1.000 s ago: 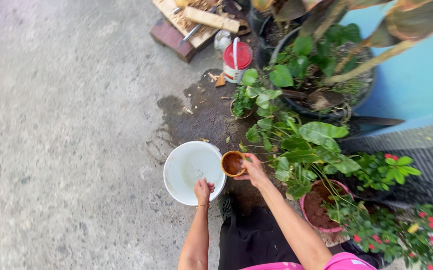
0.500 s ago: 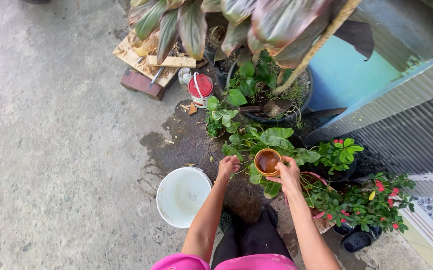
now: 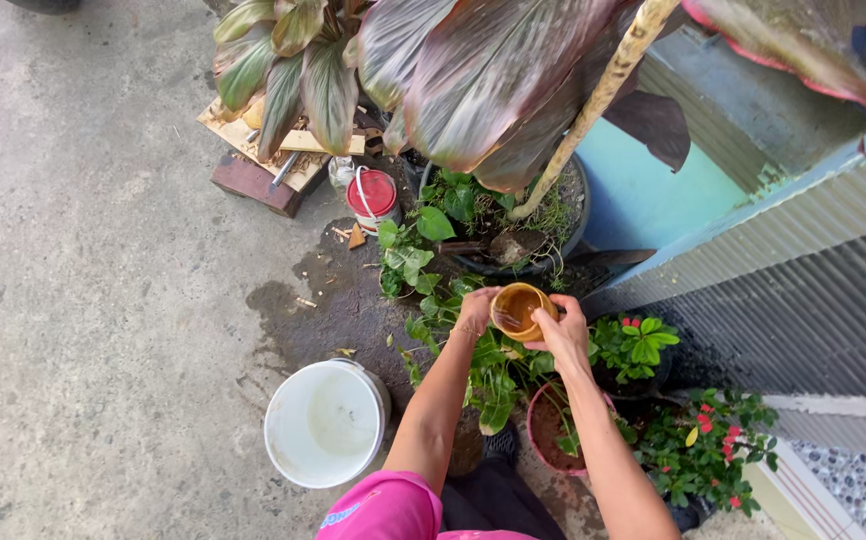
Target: The person plants a small plant into a pot by hand and with a trowel, then waters multiple potted plants using a cup and a bucket.
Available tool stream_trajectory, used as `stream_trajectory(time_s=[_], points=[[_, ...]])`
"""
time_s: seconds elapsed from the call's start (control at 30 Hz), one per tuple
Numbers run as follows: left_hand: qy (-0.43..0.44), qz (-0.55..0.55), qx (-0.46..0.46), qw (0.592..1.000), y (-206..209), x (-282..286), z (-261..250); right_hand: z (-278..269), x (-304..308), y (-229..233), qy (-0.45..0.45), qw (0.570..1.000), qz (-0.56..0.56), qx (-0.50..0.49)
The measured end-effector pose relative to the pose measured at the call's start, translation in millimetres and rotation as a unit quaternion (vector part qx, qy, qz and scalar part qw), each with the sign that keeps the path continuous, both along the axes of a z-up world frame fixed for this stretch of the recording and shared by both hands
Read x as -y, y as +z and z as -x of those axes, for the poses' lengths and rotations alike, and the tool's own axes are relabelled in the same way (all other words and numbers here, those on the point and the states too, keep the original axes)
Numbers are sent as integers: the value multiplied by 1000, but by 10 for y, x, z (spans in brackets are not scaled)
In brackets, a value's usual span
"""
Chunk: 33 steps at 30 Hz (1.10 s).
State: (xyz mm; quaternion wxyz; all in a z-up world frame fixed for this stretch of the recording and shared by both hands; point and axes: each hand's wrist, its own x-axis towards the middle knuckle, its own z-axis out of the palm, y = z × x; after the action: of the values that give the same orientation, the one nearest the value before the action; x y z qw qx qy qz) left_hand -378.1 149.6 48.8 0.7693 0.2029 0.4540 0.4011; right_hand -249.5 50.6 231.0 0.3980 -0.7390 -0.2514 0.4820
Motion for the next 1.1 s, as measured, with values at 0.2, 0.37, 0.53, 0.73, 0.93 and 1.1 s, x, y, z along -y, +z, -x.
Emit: stream_trajectory(time_s=[0.2, 0.37, 0.53, 0.73, 0.93, 1.1], points=[[75, -5, 131, 989, 15, -930, -384, -122, -826, 195, 8, 997, -18, 72], [40, -84, -10, 996, -14, -1329, -483, -466, -1309, -134, -74, 993, -45, -79], [-30, -19, -177, 983, -15, -1366, -406, -831, -1462, -597, -150, 981, -78, -95], [-97, 39, -185, 977, 39, -881, -284, -1146, -1258, -788, -181, 976, -72, -96], [-119, 67, -31, 990, 203, -143, -238, -827, -777, -844, -144, 977, -46, -148], [-67, 55, -13, 996, 141, 355, 385, -100, -368, -1224, -53, 972, -35, -227]])
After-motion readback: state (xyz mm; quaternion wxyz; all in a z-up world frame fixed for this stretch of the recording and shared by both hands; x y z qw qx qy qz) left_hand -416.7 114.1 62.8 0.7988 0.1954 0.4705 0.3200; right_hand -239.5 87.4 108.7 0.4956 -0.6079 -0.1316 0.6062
